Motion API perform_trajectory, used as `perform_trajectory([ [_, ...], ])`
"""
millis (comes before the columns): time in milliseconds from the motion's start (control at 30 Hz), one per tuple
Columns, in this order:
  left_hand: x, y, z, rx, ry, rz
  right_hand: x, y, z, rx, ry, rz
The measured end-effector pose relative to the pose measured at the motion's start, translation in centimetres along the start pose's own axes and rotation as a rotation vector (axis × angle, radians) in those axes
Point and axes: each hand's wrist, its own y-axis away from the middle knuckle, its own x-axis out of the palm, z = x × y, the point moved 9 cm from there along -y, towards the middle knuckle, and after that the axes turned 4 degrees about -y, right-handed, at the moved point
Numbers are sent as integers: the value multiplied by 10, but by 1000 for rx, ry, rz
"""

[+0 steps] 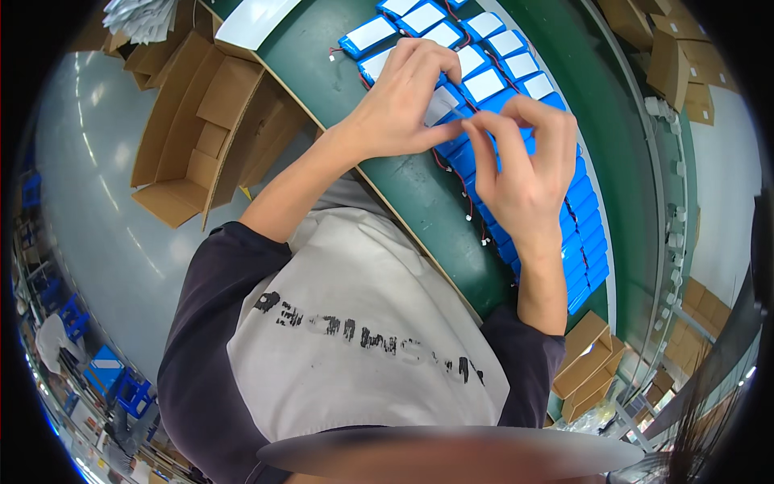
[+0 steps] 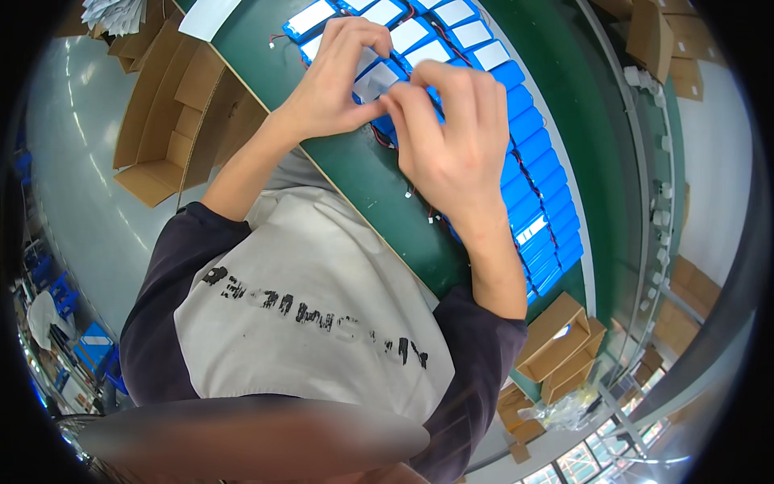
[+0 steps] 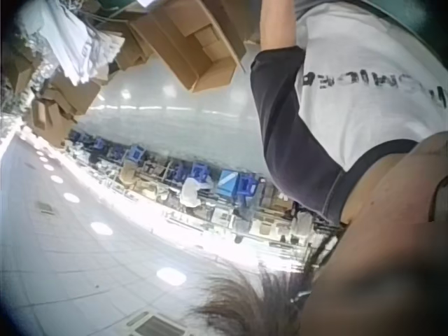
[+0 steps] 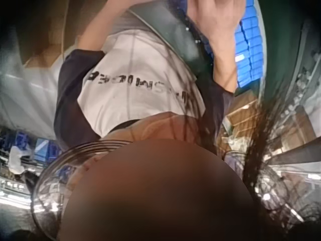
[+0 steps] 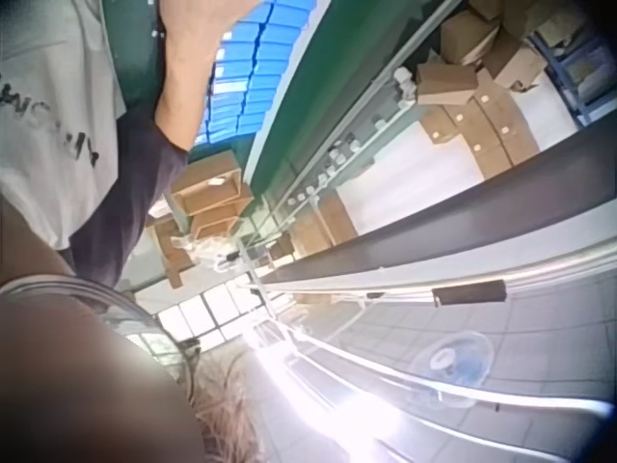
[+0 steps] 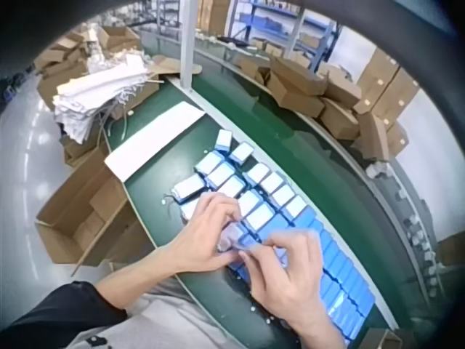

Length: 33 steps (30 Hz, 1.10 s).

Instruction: The person arranges blue rectangular battery cells into a grid on a green workbench. They then place white rectangular labels or spacers onto the cells and fold a white paper sheet over the assembly.

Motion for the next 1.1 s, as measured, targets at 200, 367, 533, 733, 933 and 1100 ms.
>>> perform_trajectory([
  [200,-23,14,-11,80,-109,-79,17,29,-61,493,-358,101],
  [367,-24,45,-27,90,-121,-20,44,62,-86,655,-348,198],
  [533,-14,53,-35,93,-201,60,53,64,-86,613,-298,231],
  [733,-2,45,-36,126,-205,205,50,55,-74,461,-121,169],
  [933,-14,35,-31,131,-252,167,39,41,-63,445,-25,106],
  [1100,-115,24,58,23,-870,-358,46,44,-52,324,-12,132],
])
